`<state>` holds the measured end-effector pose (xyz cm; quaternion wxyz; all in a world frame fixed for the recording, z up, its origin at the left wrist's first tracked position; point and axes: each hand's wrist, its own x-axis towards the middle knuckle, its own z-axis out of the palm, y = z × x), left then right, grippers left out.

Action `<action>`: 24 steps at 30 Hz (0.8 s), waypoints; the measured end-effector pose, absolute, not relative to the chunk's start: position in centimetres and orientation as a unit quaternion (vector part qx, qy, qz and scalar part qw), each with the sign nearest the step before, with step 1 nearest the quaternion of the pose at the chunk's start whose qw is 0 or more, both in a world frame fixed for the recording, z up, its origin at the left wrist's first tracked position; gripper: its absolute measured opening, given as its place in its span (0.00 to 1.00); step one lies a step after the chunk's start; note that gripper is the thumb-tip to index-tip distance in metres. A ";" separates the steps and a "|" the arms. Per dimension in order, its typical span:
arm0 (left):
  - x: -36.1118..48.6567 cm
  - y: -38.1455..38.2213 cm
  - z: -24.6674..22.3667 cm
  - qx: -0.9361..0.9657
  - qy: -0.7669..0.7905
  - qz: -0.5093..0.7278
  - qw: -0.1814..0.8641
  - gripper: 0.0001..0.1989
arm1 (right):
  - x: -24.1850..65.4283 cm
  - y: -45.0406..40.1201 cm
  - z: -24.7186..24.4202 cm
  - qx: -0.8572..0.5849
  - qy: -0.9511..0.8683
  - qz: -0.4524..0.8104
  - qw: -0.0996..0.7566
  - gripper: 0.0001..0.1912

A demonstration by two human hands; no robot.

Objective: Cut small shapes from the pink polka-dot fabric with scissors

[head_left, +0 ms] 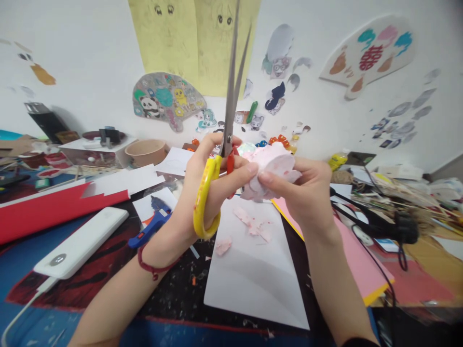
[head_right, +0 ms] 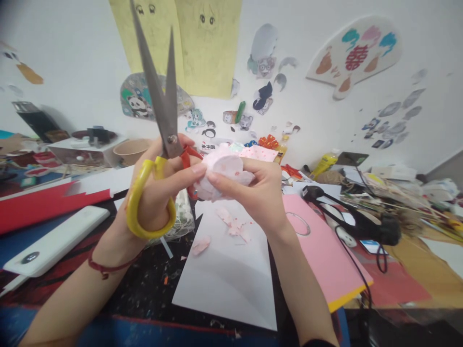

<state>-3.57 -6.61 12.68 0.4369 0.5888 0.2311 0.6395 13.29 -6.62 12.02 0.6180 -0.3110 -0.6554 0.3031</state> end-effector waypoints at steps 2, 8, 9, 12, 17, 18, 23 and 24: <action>-3.6 -6.6 12.5 0.584 0.232 0.650 0.426 0.20 | 13.3 -6.5 12.0 -0.307 -0.655 0.318 0.613 0.09; -3.7 -6.5 12.4 0.578 0.240 0.663 0.411 0.19 | 12.9 -6.1 11.6 -0.300 -0.647 0.324 0.621 0.10; -3.7 -6.4 12.4 0.576 0.245 0.659 0.416 0.19 | 12.9 -6.2 11.6 -0.299 -0.645 0.318 0.627 0.11; -3.8 -6.3 12.6 0.582 0.264 0.639 0.429 0.19 | 12.8 -6.3 11.7 -0.278 -0.646 0.299 0.645 0.14; -4.5 -5.7 13.1 0.665 0.260 0.628 0.310 0.17 | 12.9 -6.5 12.1 -0.275 -0.633 0.231 0.685 0.19; -4.8 -5.7 13.1 0.691 0.252 0.626 0.259 0.17 | 13.1 -6.5 12.3 -0.280 -0.627 0.213 0.695 0.20; -5.9 -6.2 13.3 0.780 0.295 0.552 0.005 0.20 | 14.3 -6.9 13.3 -0.262 -0.610 0.140 0.735 0.17; -5.9 -6.4 13.3 0.784 0.308 0.538 -0.034 0.19 | 14.6 -7.1 13.5 -0.251 -0.611 0.130 0.739 0.15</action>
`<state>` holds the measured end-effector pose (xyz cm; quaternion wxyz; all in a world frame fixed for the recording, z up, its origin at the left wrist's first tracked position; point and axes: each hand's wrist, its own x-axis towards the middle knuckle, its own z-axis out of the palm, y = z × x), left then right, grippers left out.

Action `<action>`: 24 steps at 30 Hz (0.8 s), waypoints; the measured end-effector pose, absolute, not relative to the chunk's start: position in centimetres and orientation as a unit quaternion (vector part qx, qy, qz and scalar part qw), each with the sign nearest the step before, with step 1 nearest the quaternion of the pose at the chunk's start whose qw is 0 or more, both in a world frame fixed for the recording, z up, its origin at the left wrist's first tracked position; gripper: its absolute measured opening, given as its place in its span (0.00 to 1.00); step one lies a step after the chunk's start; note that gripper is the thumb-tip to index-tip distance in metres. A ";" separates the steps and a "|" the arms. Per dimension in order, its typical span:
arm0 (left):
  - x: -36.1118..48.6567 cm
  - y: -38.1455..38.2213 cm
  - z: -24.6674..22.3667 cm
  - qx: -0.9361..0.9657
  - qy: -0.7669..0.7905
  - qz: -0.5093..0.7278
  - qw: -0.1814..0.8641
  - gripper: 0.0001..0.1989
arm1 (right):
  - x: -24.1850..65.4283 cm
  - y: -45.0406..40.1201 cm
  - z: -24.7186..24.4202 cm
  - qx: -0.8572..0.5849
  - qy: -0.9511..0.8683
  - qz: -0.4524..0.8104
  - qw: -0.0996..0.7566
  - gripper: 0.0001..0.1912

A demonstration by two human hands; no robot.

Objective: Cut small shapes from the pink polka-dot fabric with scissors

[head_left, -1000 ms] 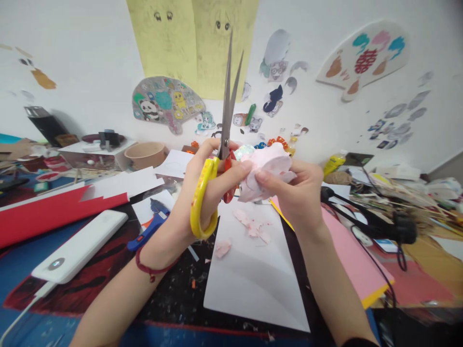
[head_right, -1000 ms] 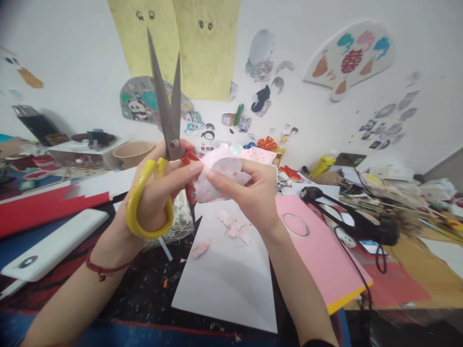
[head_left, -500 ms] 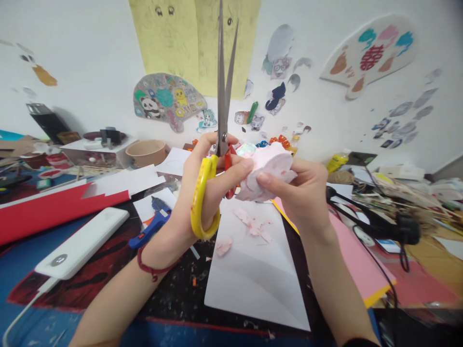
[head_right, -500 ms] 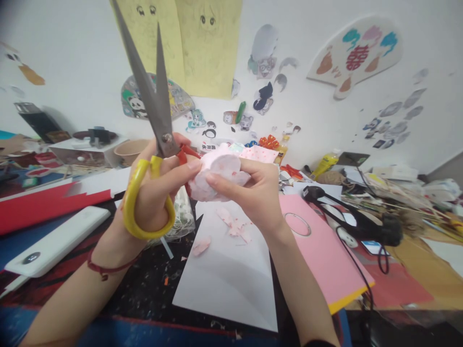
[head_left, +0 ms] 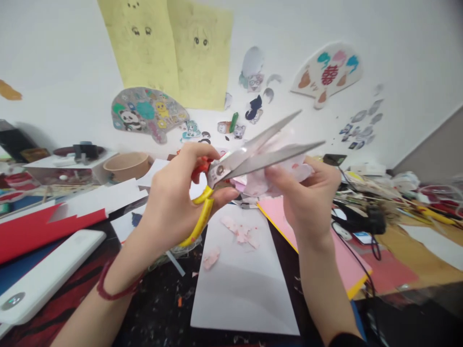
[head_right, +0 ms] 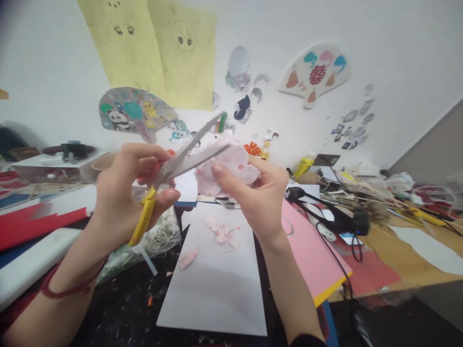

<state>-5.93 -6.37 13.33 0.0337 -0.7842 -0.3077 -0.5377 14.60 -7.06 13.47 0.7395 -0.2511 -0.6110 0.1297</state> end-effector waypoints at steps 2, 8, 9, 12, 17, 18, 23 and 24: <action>-5.8 -6.7 13.4 -0.790 -0.324 -0.514 0.081 0.17 | 15.0 -7.3 13.7 -0.236 -0.613 0.113 0.746 0.12; -5.4 -7.0 13.7 -0.811 -0.325 -0.477 0.096 0.17 | 15.6 -7.5 13.7 -0.232 -0.632 0.085 0.734 0.09; -5.4 -7.0 13.7 -0.812 -0.326 -0.475 0.094 0.17 | 15.7 -7.5 13.7 -0.234 -0.638 0.079 0.730 0.09; -5.4 -7.1 13.8 -0.815 -0.328 -0.471 0.078 0.18 | 15.7 -7.4 13.5 -0.235 -0.653 0.061 0.717 0.07; -5.4 -7.2 13.9 -0.819 -0.328 -0.468 0.059 0.17 | 15.6 -7.1 13.4 -0.225 -0.669 0.045 0.707 0.09; -5.4 -7.2 13.9 -0.819 -0.327 -0.468 0.059 0.17 | 15.6 -7.1 13.4 -0.223 -0.669 0.043 0.708 0.10; -5.3 -7.2 13.8 -0.821 -0.330 -0.464 0.040 0.15 | 15.5 -6.8 13.3 -0.215 -0.669 0.040 0.710 0.09; -5.3 -7.3 13.8 -0.821 -0.332 -0.464 0.033 0.15 | 15.5 -6.8 13.2 -0.217 -0.670 0.040 0.709 0.09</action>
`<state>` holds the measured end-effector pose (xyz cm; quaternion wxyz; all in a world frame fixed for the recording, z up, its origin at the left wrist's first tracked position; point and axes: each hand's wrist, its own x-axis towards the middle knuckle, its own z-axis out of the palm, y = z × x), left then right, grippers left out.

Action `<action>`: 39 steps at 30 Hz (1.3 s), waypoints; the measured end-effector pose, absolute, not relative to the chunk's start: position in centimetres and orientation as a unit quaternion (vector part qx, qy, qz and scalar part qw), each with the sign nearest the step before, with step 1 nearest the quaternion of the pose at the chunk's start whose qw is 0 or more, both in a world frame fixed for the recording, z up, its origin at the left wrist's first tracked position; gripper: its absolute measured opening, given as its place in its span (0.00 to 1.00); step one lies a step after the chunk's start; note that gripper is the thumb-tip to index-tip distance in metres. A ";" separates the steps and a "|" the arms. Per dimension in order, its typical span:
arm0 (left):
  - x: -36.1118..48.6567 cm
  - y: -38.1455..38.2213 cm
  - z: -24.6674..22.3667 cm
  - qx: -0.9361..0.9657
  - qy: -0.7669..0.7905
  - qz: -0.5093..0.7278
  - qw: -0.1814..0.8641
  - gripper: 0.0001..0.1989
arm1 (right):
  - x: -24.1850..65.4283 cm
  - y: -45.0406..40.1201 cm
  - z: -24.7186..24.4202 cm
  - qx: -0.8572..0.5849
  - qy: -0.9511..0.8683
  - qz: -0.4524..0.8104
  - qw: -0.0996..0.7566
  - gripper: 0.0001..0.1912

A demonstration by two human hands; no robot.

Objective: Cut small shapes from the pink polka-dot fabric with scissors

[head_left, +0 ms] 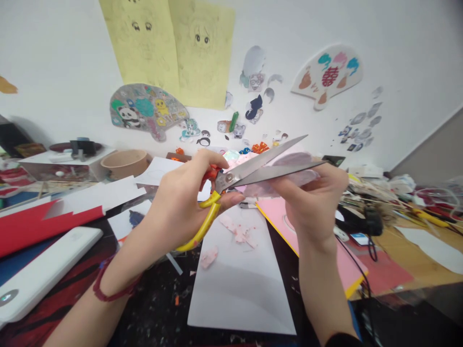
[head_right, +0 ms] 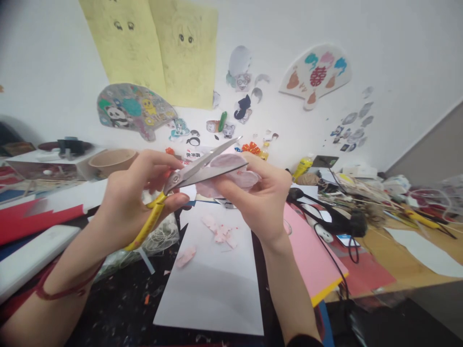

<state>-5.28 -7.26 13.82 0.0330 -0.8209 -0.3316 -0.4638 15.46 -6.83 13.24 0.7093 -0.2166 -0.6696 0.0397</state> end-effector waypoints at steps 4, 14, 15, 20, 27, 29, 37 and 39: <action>-5.1 -7.4 13.7 -0.818 -0.337 -0.467 0.017 0.16 | 15.3 -6.9 13.1 -0.226 -0.669 0.038 0.707 0.07; -5.2 -7.7 13.8 -0.823 -0.335 -0.459 0.006 0.15 | 15.1 -6.4 12.8 -0.218 -0.644 0.072 0.729 0.06; -5.3 -7.8 13.8 -0.825 -0.333 -0.457 0.005 0.15 | 15.1 -6.4 12.8 -0.219 -0.644 0.072 0.729 0.05; -5.3 -7.8 13.8 -0.826 -0.335 -0.453 -0.004 0.15 | 15.1 -7.1 13.0 -0.246 -0.646 0.058 0.720 0.04; -5.5 -7.9 13.8 -0.828 -0.330 -0.454 0.003 0.15 | 15.2 -7.3 13.1 -0.243 -0.658 0.055 0.710 0.04; -5.5 -7.9 13.9 -0.829 -0.329 -0.453 0.008 0.15 | 15.3 -7.3 13.2 -0.240 -0.658 0.065 0.710 0.05; -5.4 -8.1 14.1 -0.831 -0.326 -0.450 0.011 0.13 | 15.6 -7.6 13.6 -0.222 -0.665 0.096 0.707 0.10; -5.3 -8.1 14.1 -0.833 -0.320 -0.451 0.009 0.13 | 15.7 -7.7 13.7 -0.226 -0.669 0.094 0.702 0.08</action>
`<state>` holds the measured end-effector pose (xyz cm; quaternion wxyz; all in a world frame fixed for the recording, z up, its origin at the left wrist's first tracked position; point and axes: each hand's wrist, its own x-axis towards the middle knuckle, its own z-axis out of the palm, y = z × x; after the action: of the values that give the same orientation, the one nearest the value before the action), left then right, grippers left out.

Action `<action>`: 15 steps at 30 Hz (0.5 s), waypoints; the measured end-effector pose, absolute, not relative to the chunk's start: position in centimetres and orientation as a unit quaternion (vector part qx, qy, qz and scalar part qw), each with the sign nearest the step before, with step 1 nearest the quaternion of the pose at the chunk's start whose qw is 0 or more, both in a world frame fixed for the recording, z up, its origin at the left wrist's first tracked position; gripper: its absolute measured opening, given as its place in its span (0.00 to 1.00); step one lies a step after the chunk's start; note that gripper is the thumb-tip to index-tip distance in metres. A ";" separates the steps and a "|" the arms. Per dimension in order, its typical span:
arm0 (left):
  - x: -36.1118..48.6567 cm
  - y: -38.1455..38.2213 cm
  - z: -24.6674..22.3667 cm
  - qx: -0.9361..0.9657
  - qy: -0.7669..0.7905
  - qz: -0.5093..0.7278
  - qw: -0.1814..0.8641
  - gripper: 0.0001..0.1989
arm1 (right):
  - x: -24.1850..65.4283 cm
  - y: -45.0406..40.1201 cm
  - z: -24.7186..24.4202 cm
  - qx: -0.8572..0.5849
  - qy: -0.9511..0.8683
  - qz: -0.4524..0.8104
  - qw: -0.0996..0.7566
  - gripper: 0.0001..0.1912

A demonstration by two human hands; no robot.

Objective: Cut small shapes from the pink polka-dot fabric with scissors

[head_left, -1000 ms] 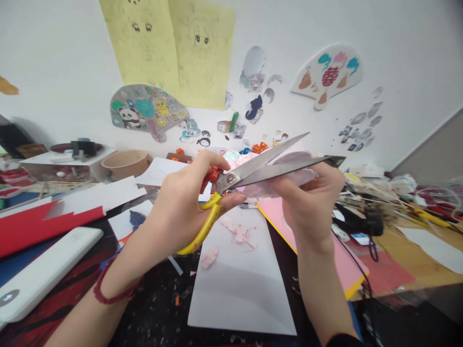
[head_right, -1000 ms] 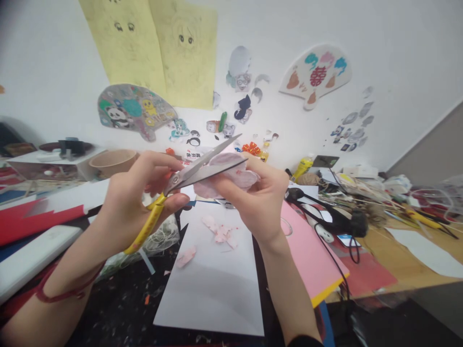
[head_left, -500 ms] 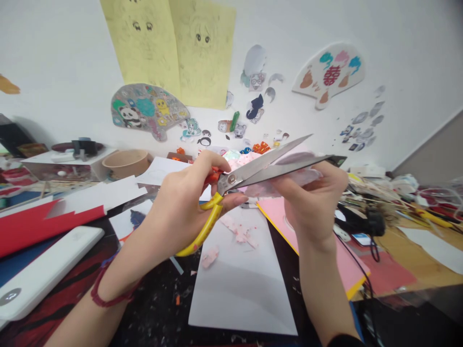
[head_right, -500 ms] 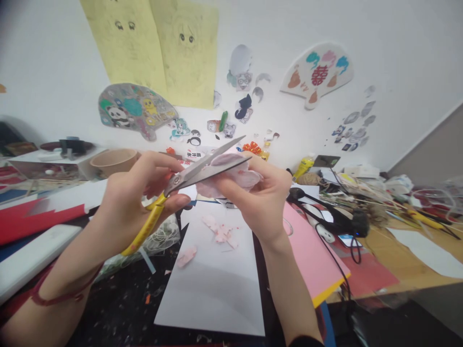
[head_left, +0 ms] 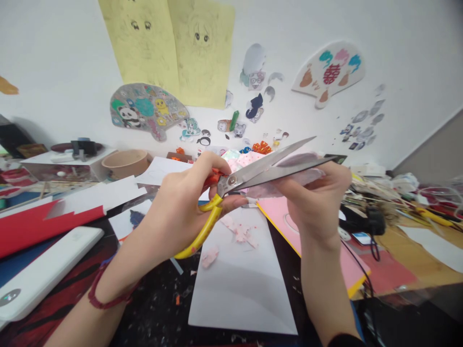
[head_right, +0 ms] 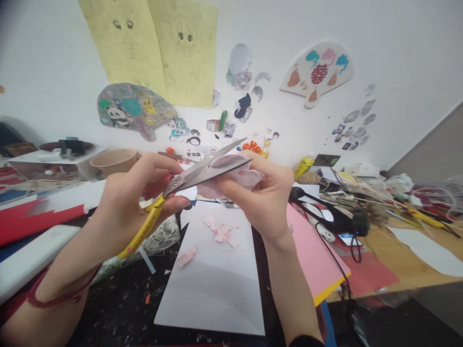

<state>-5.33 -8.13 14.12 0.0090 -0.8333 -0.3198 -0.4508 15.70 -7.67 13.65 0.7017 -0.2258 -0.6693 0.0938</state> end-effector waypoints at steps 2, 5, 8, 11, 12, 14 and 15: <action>-5.3 -8.1 14.1 -0.835 -0.313 -0.452 0.009 0.13 | 15.8 -7.6 13.7 -0.228 -0.671 0.089 0.700 0.07; -5.3 -8.2 14.1 -0.834 -0.319 -0.450 0.008 0.12 | 16.0 -7.3 13.6 -0.202 -0.680 0.079 0.701 0.09; -5.3 -8.3 14.2 -0.832 -0.325 -0.449 -0.002 0.11 | 16.1 -7.0 13.6 -0.197 -0.687 0.080 0.695 0.13; -5.3 -8.3 14.3 -0.832 -0.324 -0.450 -0.001 0.13 | 16.1 -6.9 13.7 -0.190 -0.689 0.082 0.695 0.13; -5.3 -8.2 14.3 -0.832 -0.326 -0.448 0.000 0.13 | 16.2 -6.9 13.8 -0.188 -0.690 0.081 0.694 0.13; -5.3 -8.2 14.2 -0.833 -0.331 -0.443 0.000 0.15 | 16.4 -7.0 13.9 -0.189 -0.694 0.086 0.689 0.13; -5.3 -8.1 14.2 -0.834 -0.332 -0.441 -0.001 0.15 | 16.5 -7.1 13.9 -0.192 -0.697 0.091 0.685 0.13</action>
<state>-5.30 -8.14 14.20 -0.0009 -0.8339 -0.3320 -0.4408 16.46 -7.08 13.89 0.6848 -0.1919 -0.6971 0.0912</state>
